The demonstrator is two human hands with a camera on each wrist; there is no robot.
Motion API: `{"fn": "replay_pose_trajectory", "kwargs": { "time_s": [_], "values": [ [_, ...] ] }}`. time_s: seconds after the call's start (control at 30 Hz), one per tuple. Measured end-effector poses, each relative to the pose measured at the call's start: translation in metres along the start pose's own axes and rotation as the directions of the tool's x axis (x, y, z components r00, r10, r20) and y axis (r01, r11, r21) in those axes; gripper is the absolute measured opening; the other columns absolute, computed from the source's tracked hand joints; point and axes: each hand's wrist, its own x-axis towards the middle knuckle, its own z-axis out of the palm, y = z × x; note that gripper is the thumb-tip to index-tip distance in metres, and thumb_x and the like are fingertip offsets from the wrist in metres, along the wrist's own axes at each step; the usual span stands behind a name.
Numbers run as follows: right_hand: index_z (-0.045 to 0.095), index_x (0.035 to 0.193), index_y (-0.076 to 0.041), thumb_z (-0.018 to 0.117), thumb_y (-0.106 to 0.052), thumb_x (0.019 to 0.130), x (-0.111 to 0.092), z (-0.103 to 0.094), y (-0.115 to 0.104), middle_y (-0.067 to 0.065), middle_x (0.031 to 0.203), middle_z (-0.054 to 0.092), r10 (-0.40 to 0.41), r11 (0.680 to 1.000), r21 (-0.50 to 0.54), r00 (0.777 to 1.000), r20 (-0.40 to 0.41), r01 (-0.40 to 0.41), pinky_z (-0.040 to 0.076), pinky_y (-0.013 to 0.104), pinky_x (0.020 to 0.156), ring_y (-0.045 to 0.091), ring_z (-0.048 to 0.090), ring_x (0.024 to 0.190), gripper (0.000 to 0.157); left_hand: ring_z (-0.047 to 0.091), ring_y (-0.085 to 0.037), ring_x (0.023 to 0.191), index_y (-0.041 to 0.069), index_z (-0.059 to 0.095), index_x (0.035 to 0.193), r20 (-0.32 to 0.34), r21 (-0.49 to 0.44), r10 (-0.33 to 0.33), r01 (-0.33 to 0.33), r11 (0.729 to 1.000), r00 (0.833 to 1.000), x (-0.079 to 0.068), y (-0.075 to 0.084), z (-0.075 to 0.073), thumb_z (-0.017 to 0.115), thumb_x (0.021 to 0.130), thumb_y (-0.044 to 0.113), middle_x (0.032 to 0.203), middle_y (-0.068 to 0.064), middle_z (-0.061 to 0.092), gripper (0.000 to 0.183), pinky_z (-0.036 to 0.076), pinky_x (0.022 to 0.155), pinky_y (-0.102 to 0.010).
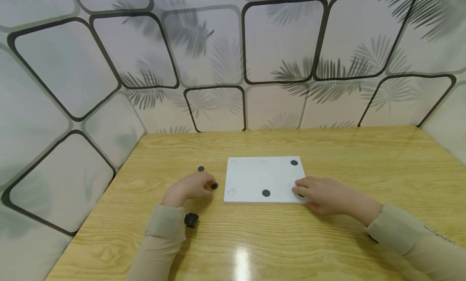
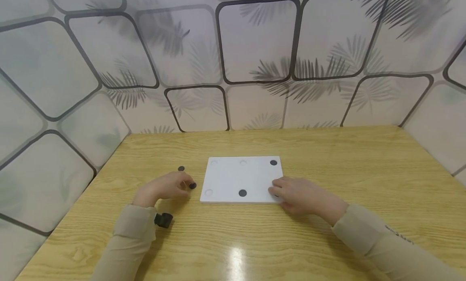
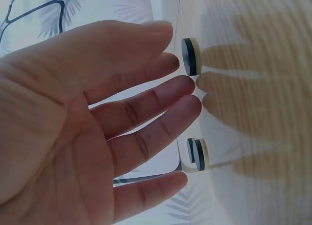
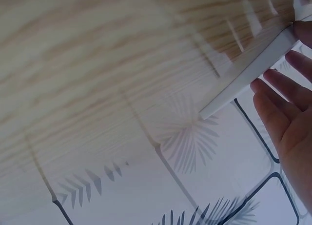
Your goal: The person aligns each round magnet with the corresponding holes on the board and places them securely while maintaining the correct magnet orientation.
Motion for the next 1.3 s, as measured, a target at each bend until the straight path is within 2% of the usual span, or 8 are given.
{"fn": "replay_pose_trajectory", "kwargs": {
  "time_s": [0.13,0.33,0.47,0.57,0.7,1.0,1.17,1.3],
  "values": [
    [0.054,0.109,-0.006,0.065,-0.012,0.074,0.000,0.000,0.000,0.012,0.110,0.053,-0.011,1.000,-0.007,1.000,-0.020,0.011,0.047,0.041,0.077,0.029,0.052,0.100,0.037,0.047,-0.014,0.068,0.001,0.060,0.102,-0.022,0.000,0.008,-0.008,1.000,1.000,0.002,0.003,0.000,0.062,0.080,0.006,0.079,-0.003,0.053,0.022,0.041,0.062,-0.028],
    [0.056,0.106,-0.005,0.066,-0.012,0.072,-0.002,0.001,0.001,0.012,0.107,0.054,-0.029,0.999,-0.017,0.998,-0.048,0.029,0.048,0.040,0.075,0.028,0.053,0.098,0.036,0.054,-0.019,0.083,0.000,0.061,0.100,-0.081,0.085,-0.004,0.011,0.996,0.997,0.007,0.006,0.002,0.061,0.080,0.004,0.095,-0.010,0.059,0.020,0.046,0.073,-0.035],
    [0.055,0.106,-0.005,0.066,-0.012,0.072,-0.003,0.001,0.001,0.012,0.107,0.054,-0.038,0.999,-0.016,0.998,-0.050,0.038,0.048,0.040,0.075,0.028,0.053,0.097,0.036,0.049,-0.017,0.071,0.002,0.061,0.089,-0.117,0.141,-0.014,0.030,0.990,0.993,0.012,0.010,0.001,0.058,0.080,0.002,0.085,-0.006,0.058,0.009,0.042,0.062,-0.030],
    [0.055,0.106,-0.005,0.067,-0.012,0.072,-0.002,0.002,0.001,0.012,0.107,0.053,-0.049,0.999,-0.012,0.997,-0.053,0.048,0.048,0.040,0.074,0.028,0.052,0.097,0.037,0.040,-0.014,0.061,0.004,0.058,0.079,-0.121,0.173,-0.024,0.045,0.984,0.992,0.014,0.013,0.002,0.059,0.079,0.003,0.071,-0.002,0.050,0.002,0.033,0.054,-0.026],
    [0.055,0.107,-0.007,0.066,-0.014,0.073,0.000,0.004,0.002,0.011,0.107,0.053,-0.044,0.999,-0.008,0.998,-0.041,0.044,0.048,0.039,0.075,0.027,0.052,0.098,0.036,0.034,-0.012,0.056,0.006,0.052,0.069,-0.124,0.191,-0.029,0.053,0.980,0.992,0.015,0.015,0.003,0.061,0.077,0.003,0.062,0.001,0.041,0.012,0.027,0.051,-0.024],
    [0.057,0.104,-0.007,0.067,-0.016,0.073,0.002,0.002,0.002,0.009,0.104,0.054,-0.050,0.999,0.000,0.997,-0.054,0.050,0.048,0.037,0.074,0.023,0.053,0.093,0.034,0.037,-0.013,0.060,0.007,0.061,0.078,-0.085,0.182,-0.033,0.048,0.982,0.996,0.016,0.019,0.002,0.064,0.076,0.003,0.072,-0.001,0.053,0.005,0.034,0.055,-0.026],
    [0.058,0.103,-0.007,0.067,-0.016,0.073,0.002,0.000,0.002,0.009,0.104,0.054,-0.037,0.999,0.012,0.998,-0.049,0.037,0.048,0.036,0.073,0.023,0.053,0.093,0.034,0.022,-0.012,0.051,0.011,0.038,0.060,-0.060,0.166,-0.034,0.044,0.985,0.998,0.020,0.017,0.003,0.056,0.070,-0.005,0.056,0.001,0.026,0.027,0.019,0.048,-0.025],
    [0.058,0.104,-0.007,0.067,-0.016,0.073,0.002,-0.001,0.002,0.009,0.105,0.054,-0.026,1.000,0.016,0.999,-0.039,0.026,0.048,0.036,0.073,0.023,0.053,0.093,0.033,0.019,-0.013,0.050,0.012,0.028,0.059,-0.047,0.150,-0.050,0.056,0.987,0.998,0.022,0.017,0.004,0.055,0.067,-0.007,0.057,0.001,0.020,0.034,0.017,0.048,-0.025]
  ]
}}
